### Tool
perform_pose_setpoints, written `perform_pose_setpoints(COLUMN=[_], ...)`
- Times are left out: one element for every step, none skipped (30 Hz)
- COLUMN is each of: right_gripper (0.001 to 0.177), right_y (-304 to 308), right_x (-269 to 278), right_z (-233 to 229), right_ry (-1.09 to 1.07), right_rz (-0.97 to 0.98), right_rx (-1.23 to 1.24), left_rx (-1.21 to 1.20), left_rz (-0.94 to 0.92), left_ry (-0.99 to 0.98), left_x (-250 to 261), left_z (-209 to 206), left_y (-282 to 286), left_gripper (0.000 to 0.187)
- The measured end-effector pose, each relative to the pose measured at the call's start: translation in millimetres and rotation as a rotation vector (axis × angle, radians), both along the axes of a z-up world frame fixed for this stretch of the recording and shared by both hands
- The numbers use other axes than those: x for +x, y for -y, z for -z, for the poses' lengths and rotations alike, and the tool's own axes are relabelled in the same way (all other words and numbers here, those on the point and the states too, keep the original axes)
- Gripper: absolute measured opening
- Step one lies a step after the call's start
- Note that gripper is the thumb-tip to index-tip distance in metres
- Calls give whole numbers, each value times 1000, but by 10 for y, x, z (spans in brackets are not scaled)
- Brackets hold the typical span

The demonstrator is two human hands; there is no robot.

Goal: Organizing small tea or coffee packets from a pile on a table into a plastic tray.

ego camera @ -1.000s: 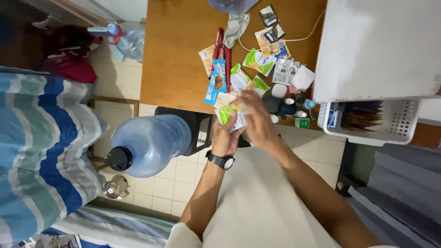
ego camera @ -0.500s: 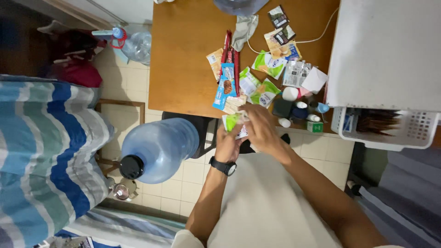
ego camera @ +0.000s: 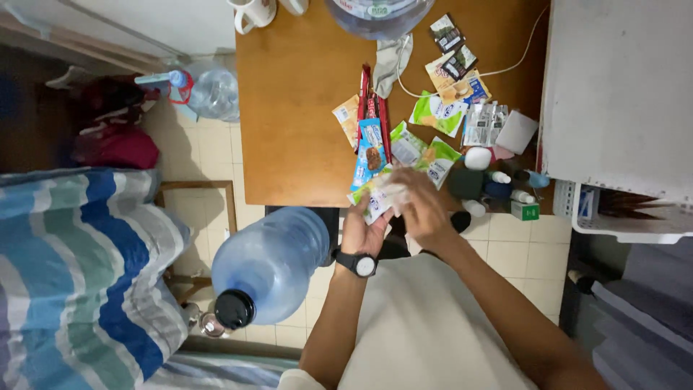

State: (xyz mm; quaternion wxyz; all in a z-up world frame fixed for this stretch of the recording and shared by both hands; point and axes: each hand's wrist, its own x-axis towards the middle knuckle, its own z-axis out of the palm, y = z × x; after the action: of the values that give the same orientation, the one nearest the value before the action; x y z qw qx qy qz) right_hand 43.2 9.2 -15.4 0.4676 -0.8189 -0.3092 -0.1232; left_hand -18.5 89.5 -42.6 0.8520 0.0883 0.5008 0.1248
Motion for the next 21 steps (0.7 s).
perform_pose_setpoints(right_gripper=[51, 41, 32, 32, 31, 30, 30, 30, 31, 31, 31, 32, 32, 31, 31, 31, 38, 47, 47, 43, 41], right_y=[116, 234, 361, 253, 147, 43, 42, 46, 59, 89, 99, 111, 160, 216, 263, 243, 216, 199, 216, 248, 309], right_x=[96, 191, 278, 230, 181, 134, 142, 150, 145, 169, 197, 221, 321, 417, 508, 596, 660, 721, 713, 700, 653], right_z=[84, 163, 242, 193, 149, 102, 157, 209, 261, 504, 753, 1001, 1039, 1077, 1123, 985, 845, 703, 606, 509, 412], right_ry=[0, -80, -163, -165, -181, -196, -194, -160, -128, -129, -248, -366, -365, -432, -501, -500, -591, -679, -683, -647, -615], right_rz=[7, -134, -278, -273, -324, -375, -367, -371, -371, -361, -299, -236, -228, -203, -182, -180, -138, -95, -97, -75, -52], right_rx=[-3, 54, 111, 108, 151, 194, 194, 28, -139, -139, -40, 59, 64, -8, -77, -70, -250, -431, -417, -296, -179], left_rx=[-3, 70, 143, 140, 166, 193, 192, 212, 231, 229, 231, 233, 236, 201, 170, 176, 170, 163, 176, 180, 181], left_rz=[7, 17, 24, 29, 66, 103, 111, 84, 59, 69, 90, 111, 119, 113, 103, 108, 105, 102, 107, 103, 100], left_ry=[0, 37, 71, 70, 76, 82, 84, 101, 116, 118, 129, 140, 141, 139, 136, 136, 150, 164, 160, 182, 199], left_x=[6, 12, 9, -33, -78, -122, -94, -66, -52, -27, -3, 18, 1, -19, -47, -46, -68, -93, -72, -58, -75], left_z=[-9, -21, -34, 189, 417, 640, 609, 574, 538, 351, 165, -23, -7, 8, 26, 19, 0, -19, -93, -165, -242], left_y=[-20, -40, -50, -23, 5, 38, 21, 8, 4, -38, -97, -149, -193, -232, -274, -278, -290, -294, -283, -258, -206], left_gripper=[30, 29, 28, 28, 27, 25, 25, 24, 22, 22, 25, 28, 28, 28, 28, 28, 29, 30, 30, 31, 32])
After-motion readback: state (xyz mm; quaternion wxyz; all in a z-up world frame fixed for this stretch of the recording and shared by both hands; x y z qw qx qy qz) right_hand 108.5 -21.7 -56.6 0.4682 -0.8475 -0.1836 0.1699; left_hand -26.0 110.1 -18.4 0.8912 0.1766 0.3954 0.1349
